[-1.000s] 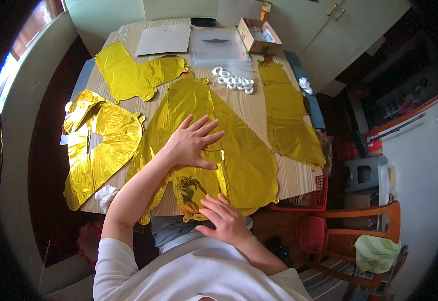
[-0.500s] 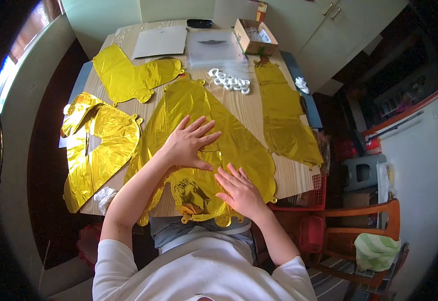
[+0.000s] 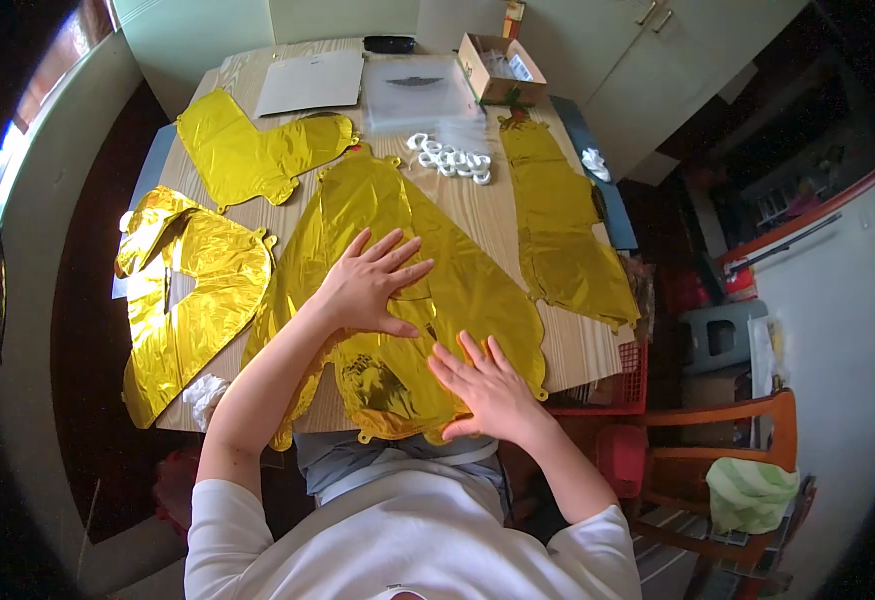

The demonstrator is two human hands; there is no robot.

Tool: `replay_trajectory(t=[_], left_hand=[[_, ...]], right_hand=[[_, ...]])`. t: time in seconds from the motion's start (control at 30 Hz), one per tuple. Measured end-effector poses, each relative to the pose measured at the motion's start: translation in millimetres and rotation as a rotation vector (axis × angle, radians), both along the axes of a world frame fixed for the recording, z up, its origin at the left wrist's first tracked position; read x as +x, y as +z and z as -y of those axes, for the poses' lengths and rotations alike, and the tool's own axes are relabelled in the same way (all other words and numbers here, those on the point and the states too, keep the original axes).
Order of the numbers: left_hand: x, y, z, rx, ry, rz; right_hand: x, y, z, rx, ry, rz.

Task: Flattening and folding gold-colored foil balloons on a wooden table.

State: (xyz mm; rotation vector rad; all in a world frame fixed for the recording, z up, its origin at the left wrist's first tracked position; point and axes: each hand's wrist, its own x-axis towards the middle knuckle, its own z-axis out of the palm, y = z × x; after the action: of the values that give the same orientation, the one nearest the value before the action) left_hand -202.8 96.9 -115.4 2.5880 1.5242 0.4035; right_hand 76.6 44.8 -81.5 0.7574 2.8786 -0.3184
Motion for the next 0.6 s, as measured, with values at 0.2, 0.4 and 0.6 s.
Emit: replay_trajectory(t=[0.2, 0.4, 0.6], left_hand=[[-0.5, 1.1, 1.2, -0.033, 0.028, -0.048], [0.5, 1.8, 0.0, -0.057, 0.026, -0.088], [0.7, 0.6, -0.7, -0.052, 0.025, -0.085]], right_hand=[[45.2, 9.2, 0.2, -0.115, -0.266, -0.281], [73.9, -18.5, -12.1, 0.279, -0.766, -0.308], [72.0, -13.4, -7.0, -0.030, -0.888, -0.441]])
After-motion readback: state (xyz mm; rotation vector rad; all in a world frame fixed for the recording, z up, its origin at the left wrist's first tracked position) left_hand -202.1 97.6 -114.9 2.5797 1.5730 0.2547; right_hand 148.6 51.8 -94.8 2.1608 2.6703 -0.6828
